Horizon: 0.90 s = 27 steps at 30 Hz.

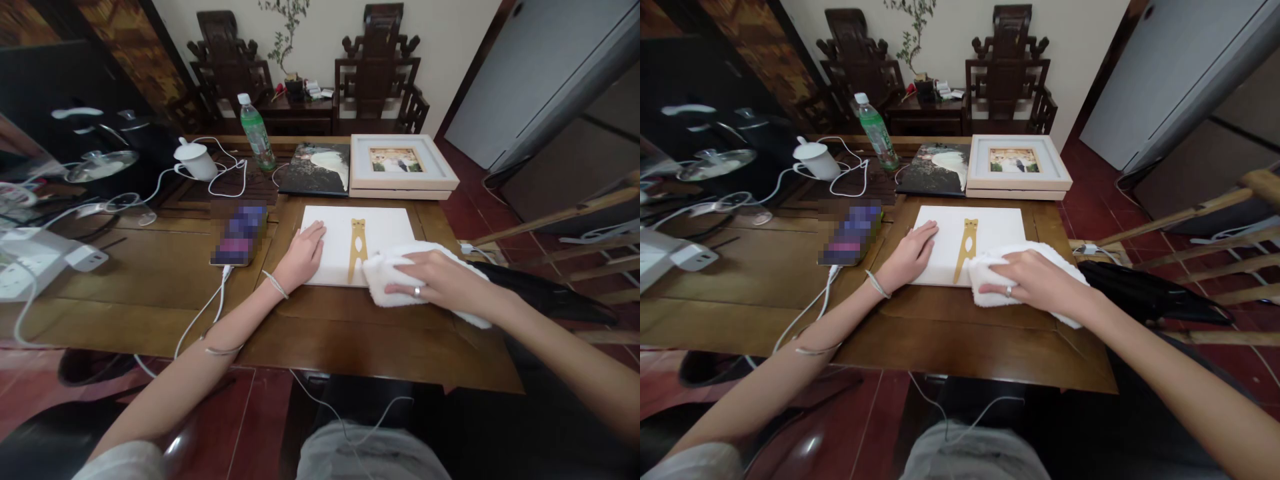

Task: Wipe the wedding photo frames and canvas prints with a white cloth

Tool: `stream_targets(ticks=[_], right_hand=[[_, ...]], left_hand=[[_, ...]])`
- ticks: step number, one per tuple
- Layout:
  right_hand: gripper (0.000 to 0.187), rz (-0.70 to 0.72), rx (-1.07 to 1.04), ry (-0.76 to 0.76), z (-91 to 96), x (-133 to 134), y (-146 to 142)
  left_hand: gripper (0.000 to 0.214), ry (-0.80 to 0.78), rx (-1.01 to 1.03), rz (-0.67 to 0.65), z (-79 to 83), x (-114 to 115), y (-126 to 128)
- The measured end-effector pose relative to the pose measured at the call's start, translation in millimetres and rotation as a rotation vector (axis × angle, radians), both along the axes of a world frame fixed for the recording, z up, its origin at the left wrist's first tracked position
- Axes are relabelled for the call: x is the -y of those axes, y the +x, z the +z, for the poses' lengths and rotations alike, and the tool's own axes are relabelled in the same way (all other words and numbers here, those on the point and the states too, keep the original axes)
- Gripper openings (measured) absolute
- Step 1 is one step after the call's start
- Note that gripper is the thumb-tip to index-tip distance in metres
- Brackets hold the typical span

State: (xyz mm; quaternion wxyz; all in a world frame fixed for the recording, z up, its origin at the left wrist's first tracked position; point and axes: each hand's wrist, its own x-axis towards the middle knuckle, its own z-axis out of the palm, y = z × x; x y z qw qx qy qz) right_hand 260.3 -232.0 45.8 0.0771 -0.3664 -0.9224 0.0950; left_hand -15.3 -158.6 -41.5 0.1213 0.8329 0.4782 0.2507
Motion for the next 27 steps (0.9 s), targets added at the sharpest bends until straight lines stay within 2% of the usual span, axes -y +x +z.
stream_targets(ticks=[3,8,12,15,18,21,27], right_hand=[[0.049,-0.089,-0.006,0.075,-7.1,-37.8,2.3],[0.045,-0.328,-0.037,0.196,-18.3,-105.8,-5.3],[0.044,-0.449,-0.09,0.215,-18.9,-126.6,-25.5],[0.042,-0.413,-0.075,0.226,-18.6,-118.0,-40.8],[0.042,-0.384,-0.018,0.243,-18.9,-95.8,-49.5],[0.047,-0.323,0.027,0.25,-20.4,-63.8,-50.2],[0.046,-0.084,-0.006,0.29,-21.1,8.7,-44.8]], left_hand=[[0.041,-0.017,-0.008,-0.005,2.0,0.5,-0.1],[0.041,-0.021,-0.008,-0.009,3.7,0.7,0.0],[0.04,-0.005,0.004,-0.013,2.2,-0.2,-0.7],[0.04,0.0,0.004,-0.013,1.8,-0.5,-1.5],[0.04,-0.003,-0.004,-0.015,2.3,-0.3,-1.9],[0.04,-0.003,-0.008,-0.017,2.4,-0.2,-1.6],[0.04,-0.005,-0.01,-0.009,1.1,-0.8,-0.8]])
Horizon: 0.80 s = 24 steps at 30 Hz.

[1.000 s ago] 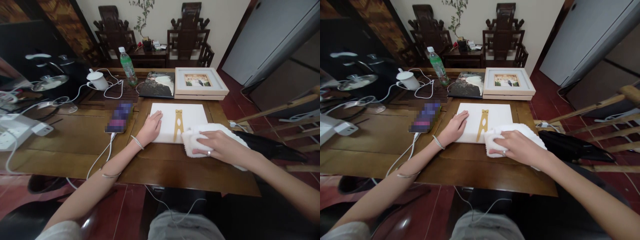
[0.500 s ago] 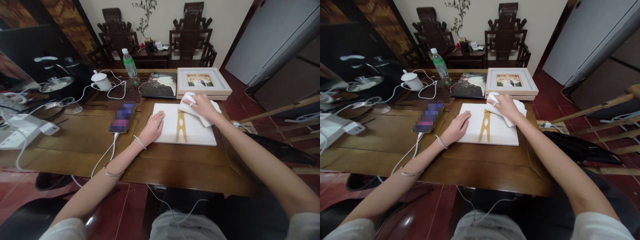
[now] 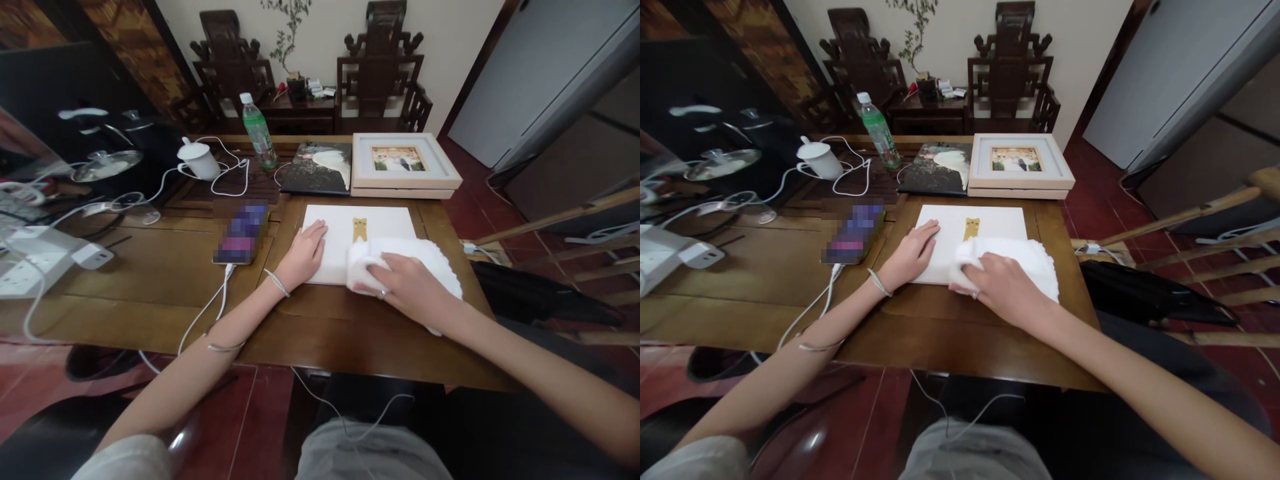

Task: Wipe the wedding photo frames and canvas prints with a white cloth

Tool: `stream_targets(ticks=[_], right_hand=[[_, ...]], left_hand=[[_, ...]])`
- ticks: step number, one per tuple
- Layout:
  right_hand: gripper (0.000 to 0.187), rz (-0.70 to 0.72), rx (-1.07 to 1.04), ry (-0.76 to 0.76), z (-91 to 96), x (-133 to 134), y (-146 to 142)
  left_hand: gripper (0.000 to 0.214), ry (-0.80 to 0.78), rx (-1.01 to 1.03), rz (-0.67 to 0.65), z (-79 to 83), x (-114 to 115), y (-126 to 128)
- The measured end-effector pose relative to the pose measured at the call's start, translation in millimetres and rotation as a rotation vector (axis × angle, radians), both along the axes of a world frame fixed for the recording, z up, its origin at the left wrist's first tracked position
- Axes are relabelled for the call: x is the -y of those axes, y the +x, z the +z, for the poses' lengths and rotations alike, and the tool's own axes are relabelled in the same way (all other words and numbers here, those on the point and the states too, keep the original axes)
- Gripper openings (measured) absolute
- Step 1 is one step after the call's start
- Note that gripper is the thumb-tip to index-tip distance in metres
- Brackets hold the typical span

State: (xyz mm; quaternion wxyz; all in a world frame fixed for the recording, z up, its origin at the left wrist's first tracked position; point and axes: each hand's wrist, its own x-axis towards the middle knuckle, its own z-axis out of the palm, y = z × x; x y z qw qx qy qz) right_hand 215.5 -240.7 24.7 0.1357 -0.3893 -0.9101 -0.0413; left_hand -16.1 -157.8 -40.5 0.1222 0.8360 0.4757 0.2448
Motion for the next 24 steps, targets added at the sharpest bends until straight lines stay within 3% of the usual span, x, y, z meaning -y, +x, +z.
stream_targets(ticks=[3,5,11,16,20,24], right_hand=[[0.045,0.032,0.011,-0.007,0.8,11.1,0.2],[0.045,-0.018,0.032,-0.009,0.3,1.9,-0.4],[0.053,-0.324,0.091,-0.001,-1.4,-74.8,-8.9],[0.052,-0.42,0.056,0.01,0.5,-121.0,-25.1],[0.052,-0.297,0.103,0.003,2.7,-109.8,-35.0],[0.041,-0.144,0.174,-0.057,5.1,-65.1,-38.4]], left_hand=[[0.04,-0.001,0.003,-0.003,0.1,0.1,0.1],[0.04,-0.001,0.005,-0.005,0.3,0.2,0.0],[0.04,0.009,0.021,-0.013,-0.8,-0.5,-0.6],[0.039,0.017,0.026,-0.02,-1.8,-1.4,-1.4],[0.039,0.022,0.019,-0.021,-1.1,-1.6,-1.5],[0.042,0.01,0.016,-0.036,0.4,-1.3,-1.2]])
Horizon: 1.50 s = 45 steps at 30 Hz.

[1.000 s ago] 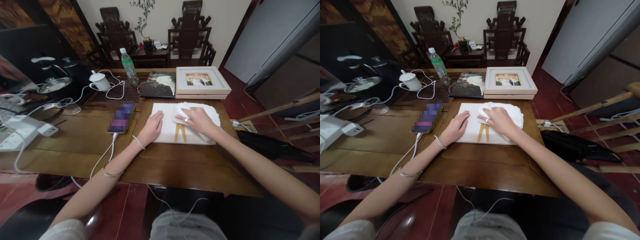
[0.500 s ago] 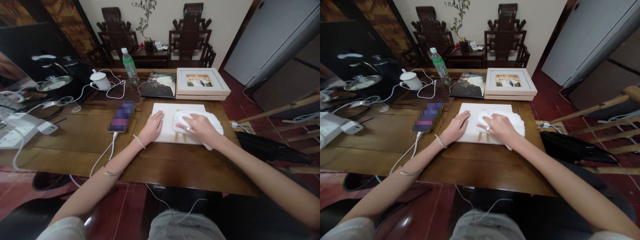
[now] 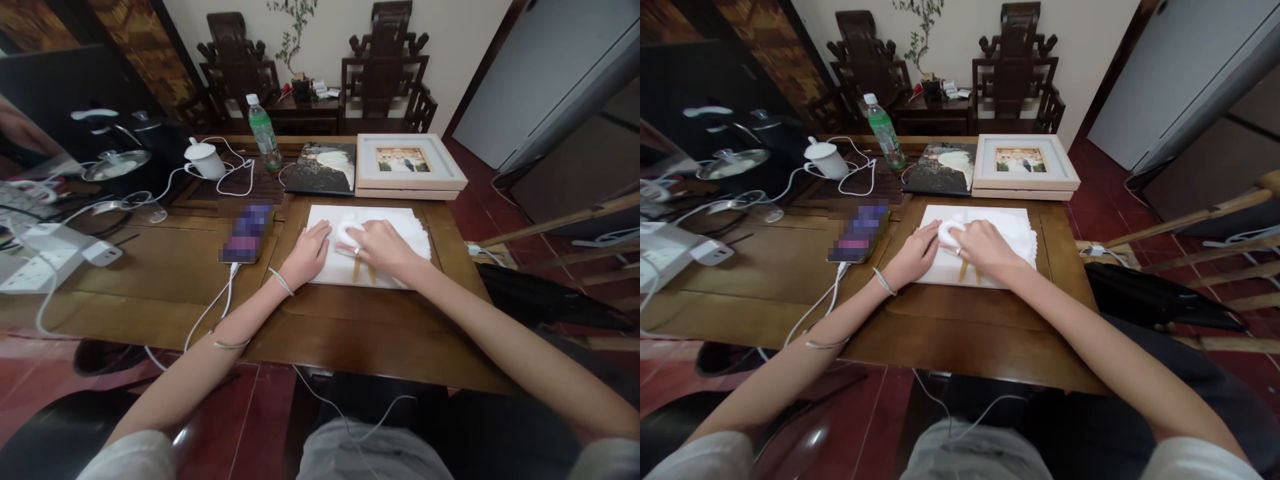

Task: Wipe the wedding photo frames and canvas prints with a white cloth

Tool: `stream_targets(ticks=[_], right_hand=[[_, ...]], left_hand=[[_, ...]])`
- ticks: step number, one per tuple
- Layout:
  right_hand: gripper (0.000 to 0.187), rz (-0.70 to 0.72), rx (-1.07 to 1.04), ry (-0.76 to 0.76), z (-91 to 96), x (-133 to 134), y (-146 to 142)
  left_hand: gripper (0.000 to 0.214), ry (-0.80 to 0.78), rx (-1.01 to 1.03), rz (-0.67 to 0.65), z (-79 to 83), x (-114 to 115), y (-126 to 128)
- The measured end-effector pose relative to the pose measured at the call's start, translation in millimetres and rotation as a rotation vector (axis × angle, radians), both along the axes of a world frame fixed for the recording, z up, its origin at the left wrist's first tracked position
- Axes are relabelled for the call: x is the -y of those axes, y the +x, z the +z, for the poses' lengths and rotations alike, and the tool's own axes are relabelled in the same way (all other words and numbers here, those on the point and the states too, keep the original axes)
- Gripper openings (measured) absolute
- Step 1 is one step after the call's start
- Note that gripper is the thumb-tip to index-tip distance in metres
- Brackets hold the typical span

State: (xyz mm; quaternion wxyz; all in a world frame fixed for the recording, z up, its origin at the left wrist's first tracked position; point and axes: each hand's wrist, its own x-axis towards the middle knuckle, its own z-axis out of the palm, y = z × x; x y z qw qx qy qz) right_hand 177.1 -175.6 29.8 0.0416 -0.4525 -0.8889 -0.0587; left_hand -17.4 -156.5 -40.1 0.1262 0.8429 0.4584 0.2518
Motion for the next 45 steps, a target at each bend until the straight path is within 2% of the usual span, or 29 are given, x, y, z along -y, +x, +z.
stream_targets(ticks=[5,7,9,12,18,20,22,25,29,32,35,38,41,45], right_hand=[[0.038,0.093,-0.022,-0.044,4.3,61.9,-3.3],[0.04,0.098,-0.028,-0.056,4.9,73.9,-5.0],[0.04,0.066,-0.017,-0.051,4.0,73.2,-6.2],[0.039,-0.012,0.015,-0.019,1.3,48.8,-6.4],[0.047,-0.113,-0.012,0.016,2.1,-32.5,-5.5],[0.048,-0.123,-0.055,0.006,4.0,-48.3,-6.0],[0.047,-0.116,-0.093,-0.019,6.1,-51.3,-7.3],[0.046,-0.067,-0.131,-0.066,7.9,-33.5,-10.0],[0.046,-0.005,-0.126,-0.146,4.1,11.7,-10.2],[0.046,0.055,-0.15,-0.141,-1.0,41.7,-7.1],[0.044,0.094,-0.146,-0.128,-3.3,52.6,-5.5],[0.041,0.026,-0.085,-0.125,-2.4,37.0,-7.5],[0.041,-0.07,-0.061,-0.089,0.5,0.7,-10.4],[0.045,-0.124,-0.072,-0.026,4.0,-48.3,-13.7]], left_hand=[[0.04,-0.003,-0.006,0.022,-0.8,0.1,0.5],[0.04,-0.007,-0.007,0.026,-1.2,0.3,0.7],[0.04,-0.006,-0.004,0.027,-1.2,0.6,1.0],[0.041,-0.005,0.006,0.022,-0.2,1.2,1.2],[0.041,-0.011,-0.003,0.01,0.6,1.5,0.6],[0.041,0.004,0.004,0.018,-0.2,1.2,0.4],[0.04,0.01,0.013,0.018,-0.8,0.8,0.2],[0.04,0.002,0.019,0.0,-0.8,0.5,-0.1],[0.041,-0.011,0.01,0.005,-1.3,0.3,-0.3],[0.04,-0.012,0.01,0.022,-1.8,0.4,0.2],[0.04,-0.019,0.001,0.03,-0.4,1.2,1.1],[0.041,-0.032,-0.015,0.026,1.9,2.0,1.2],[0.041,-0.027,-0.004,0.004,2.4,1.7,0.6],[0.042,-0.008,0.01,0.01,0.5,0.8,0.2]])
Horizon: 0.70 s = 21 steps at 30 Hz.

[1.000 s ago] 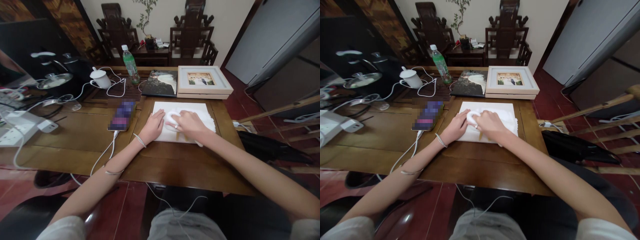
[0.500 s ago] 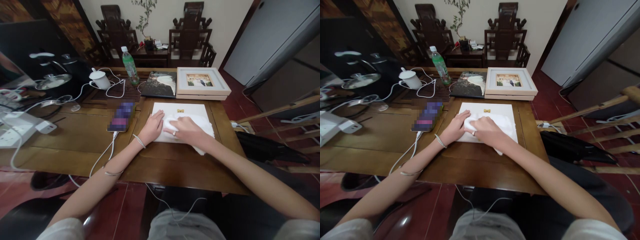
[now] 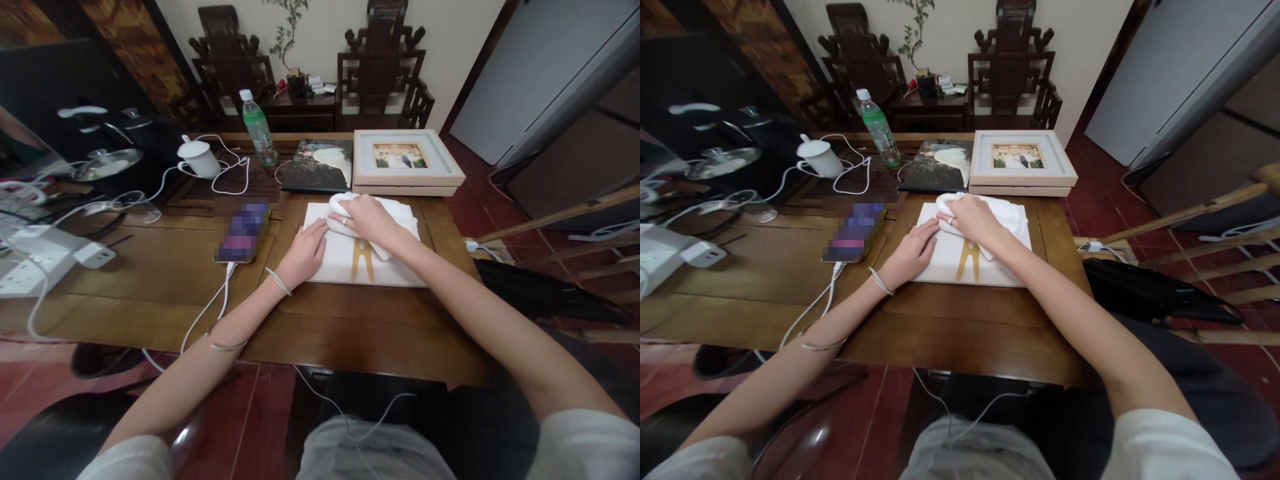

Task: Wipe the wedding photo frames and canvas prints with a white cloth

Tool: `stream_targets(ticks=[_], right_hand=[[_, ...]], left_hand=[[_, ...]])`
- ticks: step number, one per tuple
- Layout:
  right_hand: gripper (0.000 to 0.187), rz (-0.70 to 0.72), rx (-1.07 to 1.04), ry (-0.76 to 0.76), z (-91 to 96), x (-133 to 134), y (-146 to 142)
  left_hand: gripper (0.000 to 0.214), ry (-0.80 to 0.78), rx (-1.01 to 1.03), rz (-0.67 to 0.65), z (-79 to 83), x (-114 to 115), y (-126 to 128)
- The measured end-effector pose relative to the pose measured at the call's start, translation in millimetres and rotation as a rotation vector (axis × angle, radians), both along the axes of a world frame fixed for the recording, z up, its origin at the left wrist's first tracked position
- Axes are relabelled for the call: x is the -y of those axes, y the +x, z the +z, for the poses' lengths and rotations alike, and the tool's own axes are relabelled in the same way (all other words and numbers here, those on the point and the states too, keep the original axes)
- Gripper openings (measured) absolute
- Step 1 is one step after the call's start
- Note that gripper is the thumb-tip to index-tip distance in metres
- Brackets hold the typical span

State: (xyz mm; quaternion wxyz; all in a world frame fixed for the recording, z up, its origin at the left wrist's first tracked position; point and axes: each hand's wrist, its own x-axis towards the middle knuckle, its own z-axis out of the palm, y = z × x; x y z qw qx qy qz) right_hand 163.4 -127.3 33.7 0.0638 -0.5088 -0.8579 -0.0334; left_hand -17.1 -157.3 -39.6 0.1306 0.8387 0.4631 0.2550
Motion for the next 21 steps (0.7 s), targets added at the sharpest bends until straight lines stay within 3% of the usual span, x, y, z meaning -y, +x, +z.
stream_targets(ticks=[3,5,10,15,18,21], right_hand=[[0.043,-0.018,0.013,0.012,-0.5,-11.8,-2.5],[0.042,0.0,0.02,0.014,-1.6,-3.1,-4.1],[0.04,0.059,0.041,-0.093,0.3,57.4,-7.8],[0.039,0.252,0.004,-0.157,6.8,104.1,-8.3],[0.042,0.246,0.02,-0.188,8.4,96.8,-6.2],[0.042,0.155,0.033,-0.169,7.7,66.8,-2.4]], left_hand=[[0.042,0.005,0.005,0.009,-0.3,-0.1,0.2],[0.041,0.0,0.013,0.003,0.2,0.0,0.1],[0.043,-0.014,0.002,-0.014,-1.1,-1.1,-1.4],[0.039,0.003,0.012,0.006,-4.9,-3.4,-2.6],[0.038,0.006,0.022,0.01,-4.8,-3.2,-3.2],[0.04,0.0,0.026,0.004,-3.6,-2.2,-3.4]])
